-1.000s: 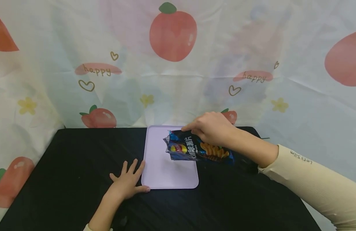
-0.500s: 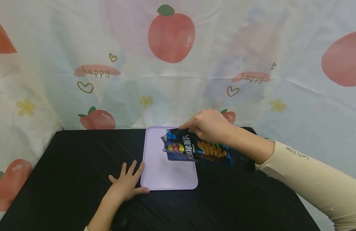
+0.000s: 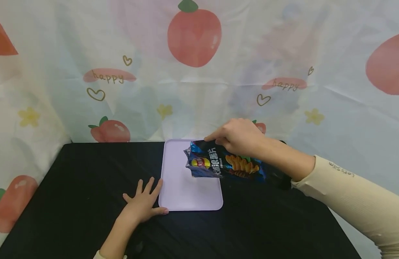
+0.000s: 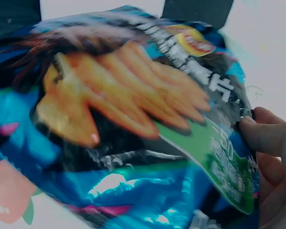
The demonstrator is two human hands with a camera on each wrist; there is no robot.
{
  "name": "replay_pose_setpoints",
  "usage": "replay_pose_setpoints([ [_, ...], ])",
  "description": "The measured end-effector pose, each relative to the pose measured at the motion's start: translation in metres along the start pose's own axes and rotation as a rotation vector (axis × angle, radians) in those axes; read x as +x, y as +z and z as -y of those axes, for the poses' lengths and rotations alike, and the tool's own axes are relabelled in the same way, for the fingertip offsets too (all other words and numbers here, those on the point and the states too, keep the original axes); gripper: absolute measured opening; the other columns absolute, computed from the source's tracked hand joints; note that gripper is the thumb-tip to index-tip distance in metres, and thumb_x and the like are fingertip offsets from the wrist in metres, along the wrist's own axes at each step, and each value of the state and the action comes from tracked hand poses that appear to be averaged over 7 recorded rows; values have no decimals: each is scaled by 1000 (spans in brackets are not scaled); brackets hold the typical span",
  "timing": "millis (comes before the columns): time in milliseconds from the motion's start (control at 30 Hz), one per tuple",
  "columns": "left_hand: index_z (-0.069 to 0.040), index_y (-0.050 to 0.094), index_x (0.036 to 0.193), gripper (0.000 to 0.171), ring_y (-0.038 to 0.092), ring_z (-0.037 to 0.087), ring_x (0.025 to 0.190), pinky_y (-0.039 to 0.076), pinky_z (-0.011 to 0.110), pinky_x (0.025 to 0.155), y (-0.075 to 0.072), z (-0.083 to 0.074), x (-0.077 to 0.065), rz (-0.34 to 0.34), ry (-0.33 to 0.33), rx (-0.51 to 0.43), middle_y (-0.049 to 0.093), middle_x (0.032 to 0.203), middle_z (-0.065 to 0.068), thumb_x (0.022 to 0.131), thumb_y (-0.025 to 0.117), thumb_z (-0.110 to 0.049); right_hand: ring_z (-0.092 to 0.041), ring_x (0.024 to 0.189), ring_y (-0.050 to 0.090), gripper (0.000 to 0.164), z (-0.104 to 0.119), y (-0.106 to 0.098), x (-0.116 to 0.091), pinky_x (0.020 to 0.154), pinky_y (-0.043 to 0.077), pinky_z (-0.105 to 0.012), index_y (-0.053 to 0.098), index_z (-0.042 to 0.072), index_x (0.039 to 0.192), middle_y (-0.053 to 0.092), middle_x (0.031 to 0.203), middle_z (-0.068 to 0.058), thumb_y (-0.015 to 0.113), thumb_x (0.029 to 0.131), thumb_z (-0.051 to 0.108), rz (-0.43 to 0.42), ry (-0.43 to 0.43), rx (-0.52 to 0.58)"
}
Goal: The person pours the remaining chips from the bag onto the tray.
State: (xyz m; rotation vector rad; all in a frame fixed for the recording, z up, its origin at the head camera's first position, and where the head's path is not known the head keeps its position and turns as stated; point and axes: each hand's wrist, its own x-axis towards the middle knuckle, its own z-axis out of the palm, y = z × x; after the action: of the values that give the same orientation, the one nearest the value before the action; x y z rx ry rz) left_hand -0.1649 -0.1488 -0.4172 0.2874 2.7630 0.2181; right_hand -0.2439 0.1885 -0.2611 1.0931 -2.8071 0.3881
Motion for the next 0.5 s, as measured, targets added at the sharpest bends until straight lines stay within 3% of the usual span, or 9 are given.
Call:
replay_pose_setpoints([
  [167, -18, 28, 159, 103, 9, 58, 146, 8, 92, 89, 1, 2, 0, 2, -4, 5, 22, 163, 22, 78, 74, -62, -10, 45, 34, 30, 0, 2, 1, 43, 18, -24, 76, 30, 116, 75, 82, 1, 69, 94, 11, -7, -26, -19],
  [500, -17, 28, 158, 104, 10, 59, 146, 9, 92, 89, 1, 2, 1, 2, 0, 6, 22, 163, 22, 77, 73, -64, -10, 45, 34, 31, 3, 2, 2, 44, 17, -25, 76, 32, 116, 78, 98, 1, 69, 94, 12, -13, -28, -44],
])
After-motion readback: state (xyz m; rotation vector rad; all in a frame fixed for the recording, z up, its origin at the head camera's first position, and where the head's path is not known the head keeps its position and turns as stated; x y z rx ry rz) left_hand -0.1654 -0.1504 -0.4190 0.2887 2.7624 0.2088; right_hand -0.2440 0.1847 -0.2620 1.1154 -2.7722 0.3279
